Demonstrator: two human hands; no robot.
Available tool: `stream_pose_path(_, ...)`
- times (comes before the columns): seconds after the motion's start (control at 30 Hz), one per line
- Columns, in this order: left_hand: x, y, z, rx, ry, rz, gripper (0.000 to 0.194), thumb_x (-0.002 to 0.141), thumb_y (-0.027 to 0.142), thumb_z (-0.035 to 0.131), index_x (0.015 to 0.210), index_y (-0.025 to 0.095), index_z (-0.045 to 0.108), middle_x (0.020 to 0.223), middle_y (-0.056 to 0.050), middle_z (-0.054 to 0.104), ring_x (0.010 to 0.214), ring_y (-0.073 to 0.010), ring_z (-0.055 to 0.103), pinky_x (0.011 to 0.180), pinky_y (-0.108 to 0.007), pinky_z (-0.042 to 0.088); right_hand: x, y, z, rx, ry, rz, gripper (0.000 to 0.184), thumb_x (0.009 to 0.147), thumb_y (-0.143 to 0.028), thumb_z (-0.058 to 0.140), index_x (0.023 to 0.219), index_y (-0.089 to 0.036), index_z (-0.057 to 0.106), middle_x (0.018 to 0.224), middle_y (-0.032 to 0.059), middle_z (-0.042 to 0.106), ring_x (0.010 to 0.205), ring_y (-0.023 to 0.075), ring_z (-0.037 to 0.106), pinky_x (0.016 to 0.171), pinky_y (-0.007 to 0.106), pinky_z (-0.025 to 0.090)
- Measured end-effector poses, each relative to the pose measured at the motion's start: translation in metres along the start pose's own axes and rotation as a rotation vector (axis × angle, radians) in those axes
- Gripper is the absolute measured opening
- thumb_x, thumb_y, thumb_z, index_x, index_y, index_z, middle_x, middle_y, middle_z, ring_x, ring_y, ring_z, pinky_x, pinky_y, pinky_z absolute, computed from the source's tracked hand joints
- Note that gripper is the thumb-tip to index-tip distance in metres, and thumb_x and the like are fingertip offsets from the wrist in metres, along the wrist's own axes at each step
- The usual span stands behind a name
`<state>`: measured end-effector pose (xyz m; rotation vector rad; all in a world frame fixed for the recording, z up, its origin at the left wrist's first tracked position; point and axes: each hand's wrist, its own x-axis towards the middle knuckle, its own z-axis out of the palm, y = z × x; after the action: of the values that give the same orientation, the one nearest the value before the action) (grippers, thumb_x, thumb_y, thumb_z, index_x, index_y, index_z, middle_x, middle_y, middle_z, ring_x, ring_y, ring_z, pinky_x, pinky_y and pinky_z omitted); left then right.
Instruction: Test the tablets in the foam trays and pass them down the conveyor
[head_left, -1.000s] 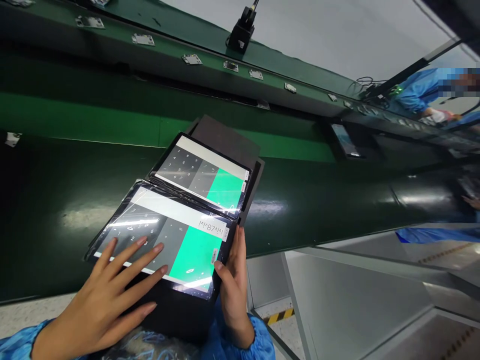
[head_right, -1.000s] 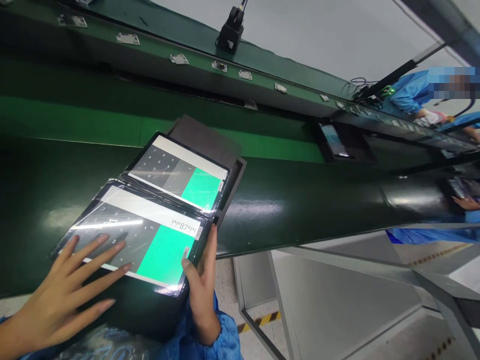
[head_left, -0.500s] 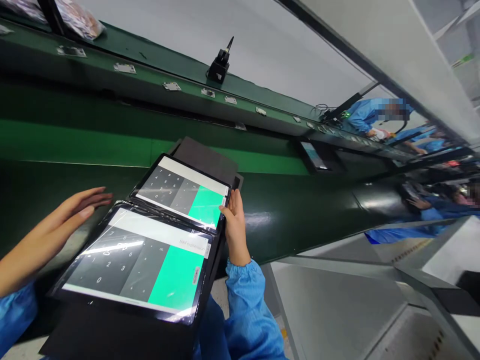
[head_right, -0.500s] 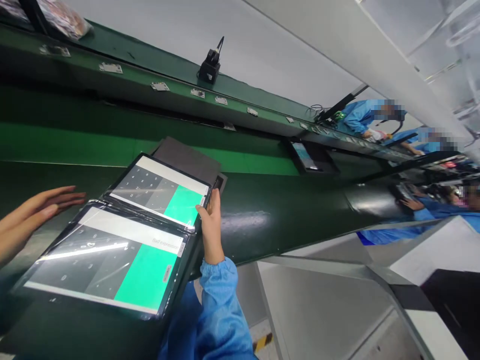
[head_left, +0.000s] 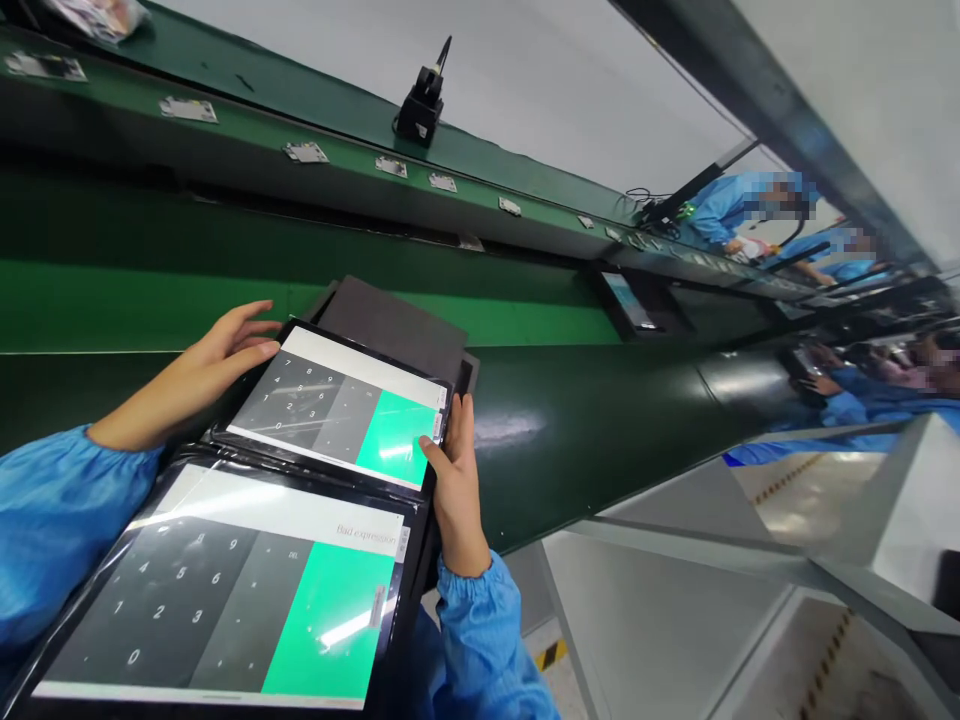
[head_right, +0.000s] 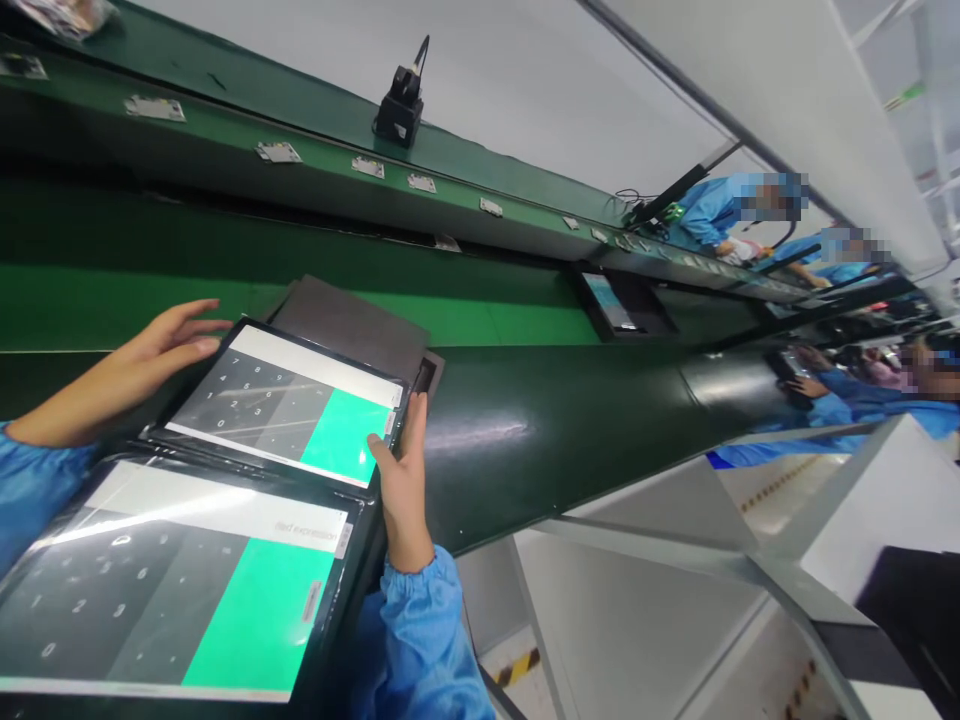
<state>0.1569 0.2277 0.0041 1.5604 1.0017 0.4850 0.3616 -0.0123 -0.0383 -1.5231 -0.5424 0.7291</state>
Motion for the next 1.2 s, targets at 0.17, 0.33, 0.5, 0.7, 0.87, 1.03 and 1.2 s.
stream_pose_path(0.17,0.012,-0.008,0.004,0.064,-0.026,0.059,0.079,0.084,0.057,0.065,0.151,0.029,0.036,0.150,-0.012,0.047,0.139,-0.0338,0.046,0.122,-0.058,0.031,0.000,0.003,-0.001,0.017,-0.024,-0.018,0.098,0.078,-0.026,0.070,0.162,-0.034,0.020,0.172,-0.0060,0.012,0.160,0.0203,0.011,0.131,0.047,0.013)
stream_pose_path(0.33,0.018,-0.009,0.006,0.158,-0.050,0.082,0.094,0.078,0.066,0.069,0.154,0.026,0.032,0.150,-0.015,0.043,0.137,-0.0405,0.046,0.118,-0.064,0.033,-0.001,0.003,-0.004,0.089,-0.031,-0.015,0.104,0.072,-0.019,0.072,0.161,-0.036,0.022,0.172,-0.0080,0.014,0.160,0.0209,0.010,0.132,0.048,0.010)
stream_pose_path(0.5,0.026,-0.011,0.014,0.214,-0.055,0.163,0.110,0.066,0.062,0.082,0.156,0.025,0.030,0.158,-0.014,0.034,0.146,-0.0409,0.034,0.125,-0.060,0.023,-0.001,-0.002,0.001,0.159,0.027,0.030,0.090,0.078,-0.025,0.068,0.158,-0.037,0.030,0.170,-0.0097,0.021,0.160,0.0214,0.015,0.131,0.048,0.016)
stream_pose_path(0.7,0.031,-0.025,0.007,0.070,-0.063,0.095,0.098,0.074,0.063,0.074,0.155,0.032,0.029,0.153,-0.014,0.041,0.138,-0.0408,0.047,0.117,-0.063,0.038,-0.001,-0.001,0.001,0.195,0.024,0.006,0.088,0.078,-0.023,0.065,0.158,-0.036,0.031,0.169,-0.0101,0.023,0.159,0.0200,0.016,0.132,0.046,0.016)
stream_pose_path(0.87,0.032,-0.029,0.002,-0.084,-0.039,0.079,0.091,0.079,0.066,0.069,0.154,0.032,0.032,0.151,-0.011,0.048,0.138,-0.0369,0.048,0.122,-0.061,0.032,0.001,0.003,-0.002,0.114,-0.047,-0.027,0.101,0.073,-0.019,0.072,0.160,-0.036,0.025,0.171,-0.0095,0.018,0.160,0.0210,0.011,0.132,0.044,0.012)
stream_pose_path(1.03,0.020,-0.025,-0.005,-0.246,-0.018,0.044,0.072,0.091,0.066,0.051,0.153,0.033,0.032,0.146,-0.008,0.054,0.126,-0.0309,0.059,0.121,-0.058,0.037,0.004,0.003,0.001,0.019,-0.025,-0.027,0.096,0.082,-0.027,0.069,0.162,-0.035,0.018,0.172,-0.0064,0.012,0.160,0.0204,0.010,0.131,0.045,0.013)
stream_pose_path(1.2,-0.015,-0.022,-0.021,-0.280,-0.025,-0.013,0.066,0.089,0.057,0.062,0.147,0.032,0.043,0.142,-0.008,0.058,0.129,-0.0306,0.057,0.123,-0.054,0.036,0.003,0.002,0.000,0.000,-0.032,-0.036,0.095,0.082,-0.026,0.068,0.162,-0.034,0.017,0.172,-0.0053,0.012,0.160,0.0202,0.012,0.131,0.047,0.014)
